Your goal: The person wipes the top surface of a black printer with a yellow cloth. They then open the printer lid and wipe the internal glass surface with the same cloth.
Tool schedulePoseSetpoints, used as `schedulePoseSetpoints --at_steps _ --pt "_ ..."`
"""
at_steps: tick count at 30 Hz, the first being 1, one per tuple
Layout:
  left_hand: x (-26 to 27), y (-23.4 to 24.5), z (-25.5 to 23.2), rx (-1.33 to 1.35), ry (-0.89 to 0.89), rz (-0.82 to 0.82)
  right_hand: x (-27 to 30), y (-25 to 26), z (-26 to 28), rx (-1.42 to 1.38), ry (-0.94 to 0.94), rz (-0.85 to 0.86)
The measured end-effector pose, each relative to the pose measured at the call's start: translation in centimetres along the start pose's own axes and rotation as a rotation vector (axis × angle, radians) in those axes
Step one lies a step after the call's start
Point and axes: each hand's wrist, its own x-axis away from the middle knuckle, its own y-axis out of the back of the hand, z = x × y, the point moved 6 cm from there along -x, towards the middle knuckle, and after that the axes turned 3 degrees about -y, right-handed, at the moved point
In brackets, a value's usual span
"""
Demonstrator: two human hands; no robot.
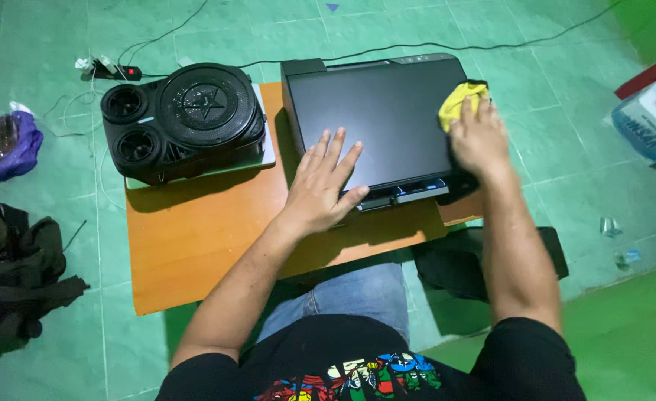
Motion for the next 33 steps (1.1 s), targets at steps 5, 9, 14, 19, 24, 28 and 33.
schedulePoseSetpoints --at_steps 5,9,14,19,24,28,33 --pt "0.1 -0.6 0.5 -0.006 0.001 -0.025 0.1 1.7 14.4 -0.174 0.122 0.308" --pt "0.2 -0.7 0.8 0.008 -0.029 -0.064 2.5 7.0 23.3 -0.229 0.534 -0.149" --pt "0.3 -0.4 0.5 0.000 0.002 -0.014 1.6 3.7 15.8 -0.103 0.414 0.143" --pt "0.2 0.2 -0.1 -0.021 -0.003 0.007 0.2 0.2 1.4 -0.099 -0.053 0.105" --pt "0.0 -0.2 0.0 -0.044 0.013 0.033 -0.8 0.6 4.5 0.072 -0.089 0.053" --pt "0.3 -0.3 0.4 -0.008 -0.054 -0.068 -0.4 1.2 16.2 0.019 0.107 0.451" --pt "0.5 -0.5 0.9 0.013 -0.045 -0.041 1.1 4.4 22.9 -0.401 0.447 0.080"
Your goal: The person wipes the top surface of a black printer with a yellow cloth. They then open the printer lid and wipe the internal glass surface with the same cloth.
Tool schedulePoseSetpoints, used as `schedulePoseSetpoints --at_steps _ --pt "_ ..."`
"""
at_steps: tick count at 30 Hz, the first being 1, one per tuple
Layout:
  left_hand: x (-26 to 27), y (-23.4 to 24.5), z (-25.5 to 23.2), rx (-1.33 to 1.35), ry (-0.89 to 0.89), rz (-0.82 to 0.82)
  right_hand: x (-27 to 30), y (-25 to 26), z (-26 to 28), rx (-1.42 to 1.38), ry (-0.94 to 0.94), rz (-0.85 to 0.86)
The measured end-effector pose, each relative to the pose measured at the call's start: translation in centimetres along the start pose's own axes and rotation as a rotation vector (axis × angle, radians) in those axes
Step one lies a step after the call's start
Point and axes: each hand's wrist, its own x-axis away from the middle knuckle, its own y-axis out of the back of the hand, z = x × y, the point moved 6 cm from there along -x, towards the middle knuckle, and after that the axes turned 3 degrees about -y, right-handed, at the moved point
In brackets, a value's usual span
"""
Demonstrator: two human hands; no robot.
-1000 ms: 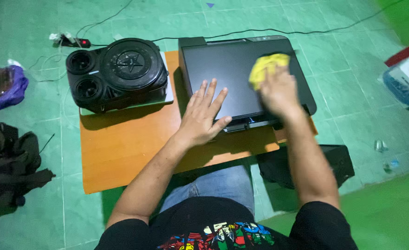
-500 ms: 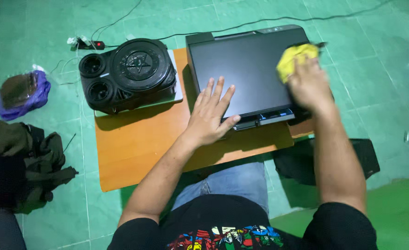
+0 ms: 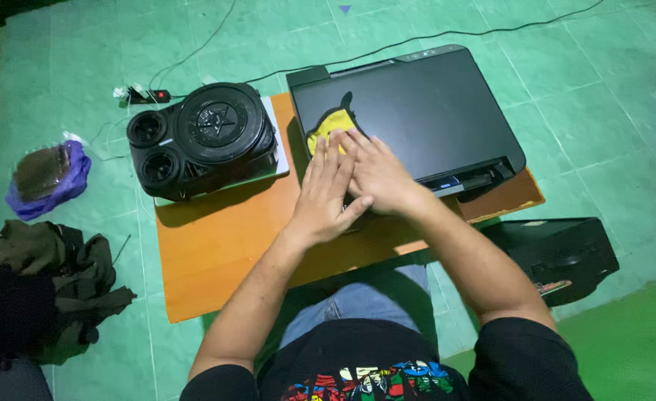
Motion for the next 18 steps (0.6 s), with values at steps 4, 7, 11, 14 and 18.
schedulePoseSetpoints --at_steps 4,7,11,14,18 --pt "0.1 -0.4 0.2 -0.030 0.035 0.055 2.6 0.6 -7.4 0.057 -0.188 0.053" --pt "0.2 -0.5 0.2 -0.029 0.046 0.064 5.7 2.2 -16.2 0.198 -0.546 0.151" --pt "0.1 -0.2 0.0 -0.029 0.050 0.058 6.5 2.9 -20.3 0.180 -0.756 0.018" --pt "0.3 -0.2 -0.1 -0.012 0.028 0.032 4.0 2.0 -17.7 0.308 -0.641 0.055" --pt "0.2 -0.3 0.2 -0.001 0.012 -0.001 0.3 -0.9 -7.7 0.325 -0.250 0.075"
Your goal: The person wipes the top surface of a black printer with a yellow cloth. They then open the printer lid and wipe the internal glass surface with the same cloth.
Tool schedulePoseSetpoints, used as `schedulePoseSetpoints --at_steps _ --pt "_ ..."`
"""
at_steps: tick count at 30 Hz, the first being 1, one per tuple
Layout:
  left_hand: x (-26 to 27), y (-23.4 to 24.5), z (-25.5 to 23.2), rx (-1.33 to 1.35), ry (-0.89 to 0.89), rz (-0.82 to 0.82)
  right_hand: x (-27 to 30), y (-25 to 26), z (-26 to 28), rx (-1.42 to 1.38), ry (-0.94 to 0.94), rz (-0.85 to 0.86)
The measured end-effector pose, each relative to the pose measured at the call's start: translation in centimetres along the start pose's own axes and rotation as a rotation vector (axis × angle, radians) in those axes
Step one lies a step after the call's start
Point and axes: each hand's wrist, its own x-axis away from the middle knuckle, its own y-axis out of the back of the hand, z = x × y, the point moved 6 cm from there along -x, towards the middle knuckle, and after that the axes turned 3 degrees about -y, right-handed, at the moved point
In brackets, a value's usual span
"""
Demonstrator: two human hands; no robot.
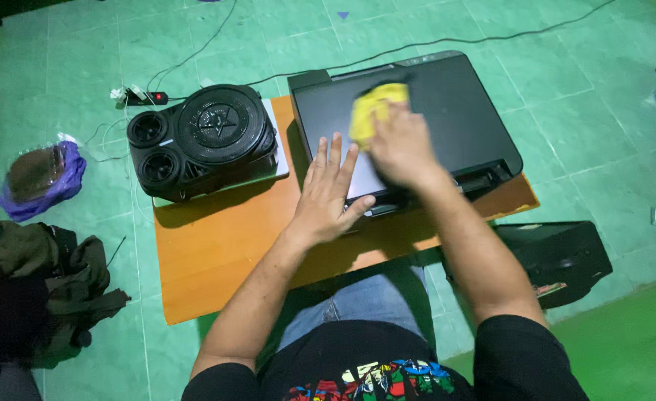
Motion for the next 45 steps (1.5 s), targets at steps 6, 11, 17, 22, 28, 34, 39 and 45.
schedulePoseSetpoints --at_steps 6,11,17,22,28,34,39,45 --pt "0.0 0.1 -0.1 0.013 -0.026 -0.021 1.2 2.9 3.8 -0.189 0.268 -0.182" --pt "0.3 0.0 -0.1 -0.006 0.026 0.033 1.0 -0.7 -13.1 -0.064 -0.398 0.112" --pt "-0.1 0.2 -0.3 -0.022 0.004 0.005 -0.1 -1.9 -11.0 0.268 -0.149 -0.057" --pt "0.0 0.1 -0.1 0.006 0.007 0.010 0.5 2.4 5.1 -0.168 0.237 -0.231" --pt "0.0 0.3 -0.3 0.000 -0.001 0.007 0.7 0.6 -1.8 -0.063 0.043 0.118" --pt "0.0 0.3 -0.4 -0.014 0.008 0.021 1.8 -1.3 -15.4 0.310 -0.244 -0.355" --pt "0.0 0.0 -0.1 -0.021 0.009 0.009 -1.3 -2.4 -4.3 -0.036 -0.260 0.240" --pt "0.3 0.2 -0.3 0.002 -0.012 -0.058 -1.2 2.3 7.0 -0.402 0.311 -0.090"
